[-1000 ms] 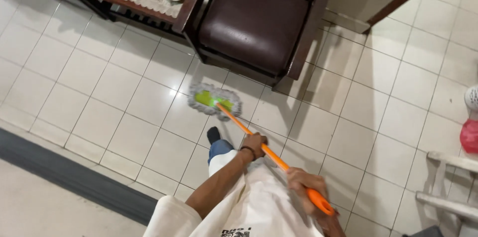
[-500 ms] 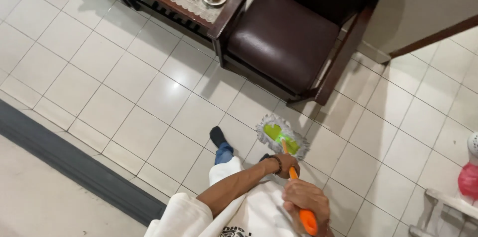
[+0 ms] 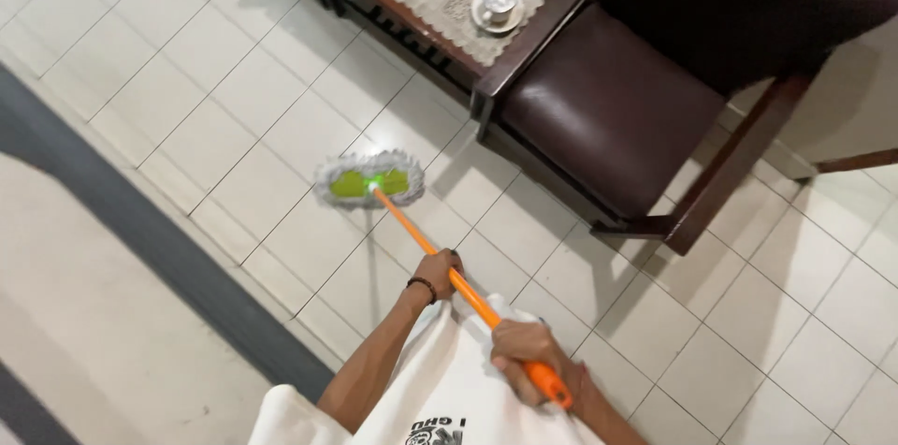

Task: The person mops a tiled floor by picking up a mop and moving it across the floor with both hands.

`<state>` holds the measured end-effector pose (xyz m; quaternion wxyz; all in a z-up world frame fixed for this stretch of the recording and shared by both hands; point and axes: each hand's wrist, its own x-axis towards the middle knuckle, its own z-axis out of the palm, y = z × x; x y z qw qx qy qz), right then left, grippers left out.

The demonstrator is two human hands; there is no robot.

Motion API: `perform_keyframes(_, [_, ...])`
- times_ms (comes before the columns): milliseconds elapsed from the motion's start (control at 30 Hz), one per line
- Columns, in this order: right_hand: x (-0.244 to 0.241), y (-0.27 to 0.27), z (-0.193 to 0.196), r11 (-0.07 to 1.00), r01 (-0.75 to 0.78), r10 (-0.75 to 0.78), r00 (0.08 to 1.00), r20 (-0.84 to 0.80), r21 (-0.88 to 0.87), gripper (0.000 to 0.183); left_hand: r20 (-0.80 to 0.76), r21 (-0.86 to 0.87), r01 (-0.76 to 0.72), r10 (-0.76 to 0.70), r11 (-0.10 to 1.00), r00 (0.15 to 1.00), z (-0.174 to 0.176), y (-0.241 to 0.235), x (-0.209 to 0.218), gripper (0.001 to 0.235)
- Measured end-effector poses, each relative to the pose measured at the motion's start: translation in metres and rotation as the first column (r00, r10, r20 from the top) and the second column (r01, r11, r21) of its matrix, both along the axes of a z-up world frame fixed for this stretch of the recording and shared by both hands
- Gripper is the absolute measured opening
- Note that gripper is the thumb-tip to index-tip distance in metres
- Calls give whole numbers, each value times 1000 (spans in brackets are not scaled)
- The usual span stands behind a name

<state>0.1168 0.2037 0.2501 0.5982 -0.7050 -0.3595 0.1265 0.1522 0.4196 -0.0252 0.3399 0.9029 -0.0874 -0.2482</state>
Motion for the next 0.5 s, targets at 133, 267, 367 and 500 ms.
perform_keyframes(133, [22,18,-3,997,-72,78,984,-161,41,17,-154,51,-113,120,992,981,12,20,-25,16])
perform_keyframes(267, [46,36,8,988,-150,152,958,-243,25,18,-222,45,-184,189,982,956,36,26,-43,22])
perform_keyframes(367, [48,46,19,977,-210,210,949,-233,26,17,-222,23,-292,290,956,931,46,27,-40,18])
perform_keyframes(500, [56,55,35,962,-272,265,949,-169,-21,15,-129,-43,-346,338,937,932,49,24,-15,13])
